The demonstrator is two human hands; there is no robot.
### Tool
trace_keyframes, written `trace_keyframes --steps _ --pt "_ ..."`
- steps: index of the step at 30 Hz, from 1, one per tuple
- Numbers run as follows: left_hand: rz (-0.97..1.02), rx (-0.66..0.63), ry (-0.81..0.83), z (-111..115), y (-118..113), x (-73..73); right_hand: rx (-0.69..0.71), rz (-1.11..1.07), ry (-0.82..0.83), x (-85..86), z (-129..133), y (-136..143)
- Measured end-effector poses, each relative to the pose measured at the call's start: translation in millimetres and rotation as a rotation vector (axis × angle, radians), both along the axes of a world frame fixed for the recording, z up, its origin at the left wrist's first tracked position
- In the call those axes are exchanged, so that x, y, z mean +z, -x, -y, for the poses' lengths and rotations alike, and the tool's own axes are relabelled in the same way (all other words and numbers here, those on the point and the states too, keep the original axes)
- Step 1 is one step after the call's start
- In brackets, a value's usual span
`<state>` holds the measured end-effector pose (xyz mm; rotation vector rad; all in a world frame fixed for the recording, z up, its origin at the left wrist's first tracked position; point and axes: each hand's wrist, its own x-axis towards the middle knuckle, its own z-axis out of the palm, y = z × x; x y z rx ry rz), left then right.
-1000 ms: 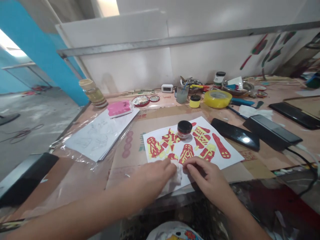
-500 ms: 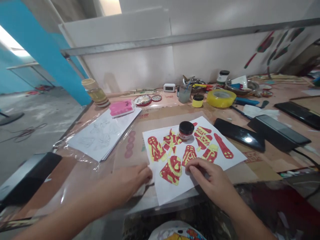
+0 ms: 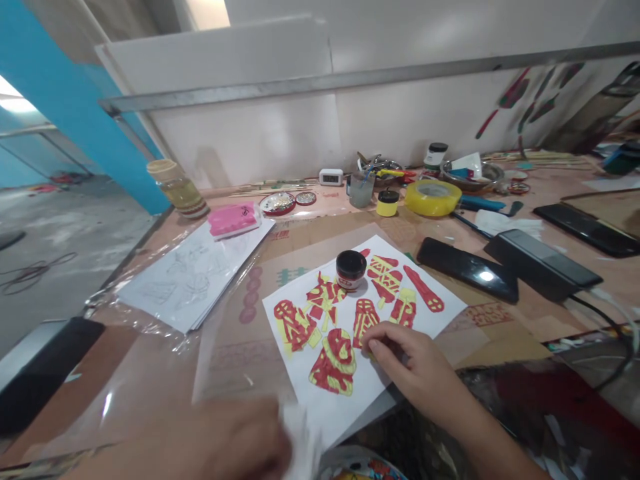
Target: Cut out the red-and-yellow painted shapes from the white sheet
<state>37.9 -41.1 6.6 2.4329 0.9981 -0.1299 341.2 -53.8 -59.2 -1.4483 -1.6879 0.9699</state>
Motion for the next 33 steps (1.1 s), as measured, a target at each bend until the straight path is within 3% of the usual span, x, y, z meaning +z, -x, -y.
trace_keyframes --steps 2,3,5,8,10,13,16,18,19,23,26,29,33 --pt "0.009 0.068 -0.122 -23.9 -23.7 3.3 -0.004 -0.011 0.005 -0.6 0.2 0.3" --pt "0.04 0.121 -0.222 -37.3 -37.7 1.4 -0.01 -0.018 0.007 -0.9 0.4 0.5" --pt "0.042 0.1 -0.254 -60.5 -64.2 -9.5 -0.018 -0.027 0.015 -1.2 0.8 0.9" --pt "-0.072 -0.131 -0.263 -76.2 -87.0 -32.2 -0.024 -0.027 0.021 -0.1 1.0 1.2" --pt "-0.09 -0.147 -0.329 -76.4 -88.8 -42.0 -0.026 -0.029 0.021 1.2 0.7 1.2" --pt "-0.107 -0.077 -0.377 -72.7 -81.9 -44.9 -0.021 -0.028 0.011 2.2 0.0 0.9" --pt "-0.181 -0.123 -0.305 -73.4 -72.0 -38.7 -0.005 -0.031 -0.004 1.7 -0.1 0.3" --pt "-0.107 -0.042 -0.312 -80.9 -62.0 -29.6 0.001 -0.037 -0.009 0.9 -0.1 0.0" --pt "-0.034 0.067 -0.363 -87.9 -55.4 -23.6 0.003 -0.036 -0.01 0.5 -0.1 0.0" --pt "0.038 0.53 -0.593 -141.8 -19.8 0.1 0.008 -0.024 -0.016 -0.1 -0.3 0.1" --pt "-0.063 0.604 -0.662 -199.7 9.1 4.2 0.008 -0.031 0.009 1.2 -0.2 0.3" --pt "-0.098 0.655 -0.742 -251.0 30.5 -2.9 0.005 -0.043 0.028 2.9 0.0 0.7" --pt "-0.091 0.728 -0.781 -291.8 42.5 -17.7 -0.006 -0.044 0.039 2.0 0.1 1.8"
